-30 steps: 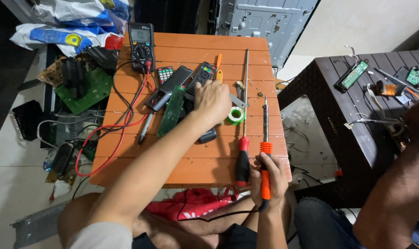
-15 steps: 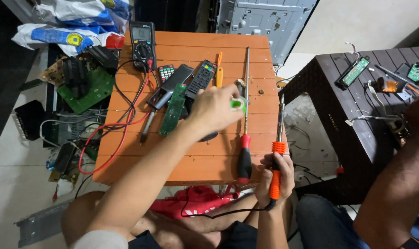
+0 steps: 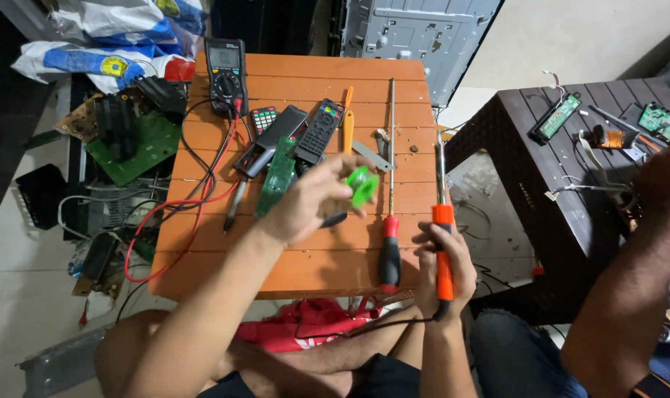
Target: Repairing an electronic circuit board by soldering components and testing with a multimeter.
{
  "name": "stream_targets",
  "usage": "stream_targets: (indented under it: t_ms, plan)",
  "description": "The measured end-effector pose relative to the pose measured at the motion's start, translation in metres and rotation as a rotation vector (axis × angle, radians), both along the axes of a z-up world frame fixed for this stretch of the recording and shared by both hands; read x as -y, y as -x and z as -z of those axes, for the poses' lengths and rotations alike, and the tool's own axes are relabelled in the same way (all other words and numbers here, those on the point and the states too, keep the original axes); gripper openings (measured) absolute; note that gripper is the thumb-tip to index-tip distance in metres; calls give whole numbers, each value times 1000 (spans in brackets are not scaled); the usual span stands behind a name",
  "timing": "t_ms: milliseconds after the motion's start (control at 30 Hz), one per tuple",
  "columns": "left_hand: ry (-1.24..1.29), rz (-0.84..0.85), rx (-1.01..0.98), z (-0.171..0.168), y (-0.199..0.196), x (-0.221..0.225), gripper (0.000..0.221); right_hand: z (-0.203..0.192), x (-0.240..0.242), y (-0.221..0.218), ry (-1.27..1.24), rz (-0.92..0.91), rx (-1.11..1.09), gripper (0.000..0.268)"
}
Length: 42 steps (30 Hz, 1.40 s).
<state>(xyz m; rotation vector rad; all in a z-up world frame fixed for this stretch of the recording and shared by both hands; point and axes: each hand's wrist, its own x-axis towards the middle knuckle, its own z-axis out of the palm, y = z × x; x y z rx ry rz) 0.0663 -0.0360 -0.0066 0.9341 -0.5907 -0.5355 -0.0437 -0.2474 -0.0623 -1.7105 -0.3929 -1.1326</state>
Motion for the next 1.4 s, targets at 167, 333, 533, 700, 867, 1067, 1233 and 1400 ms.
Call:
stream_targets:
  t_ms: [167,333,533,700,867,1067,1233,1400]
  plan:
    - [-127,-103,110,9,56,-2,50,-15,-20,-13,53,-67,-66,27]
    - [-317,-240,227,21,76,-16,46,-6,-36,-6,75,-91,-125,24]
    - [-350,-352,208,20,87,-26,39,-28,-48,-3,140,-141,-132,25]
    - [-412,-365,394,6,95,-36,35,-39,-55,-5,170,-88,-170,24]
    - [-341,-220,323,4,96,-59,33,-33,-57,-14,174,-106,-211,22]
    - [-152,-256,101,28,94,-64,29,-42,-64,-37,184,-234,-245,22]
    - [-505,-811,371,27,89,-55,19,-39,-68,-53,218,-275,-259,20]
    - [-622,-974,609,19,79,-68,16,-42,-55,-72,228,-359,-281,23]
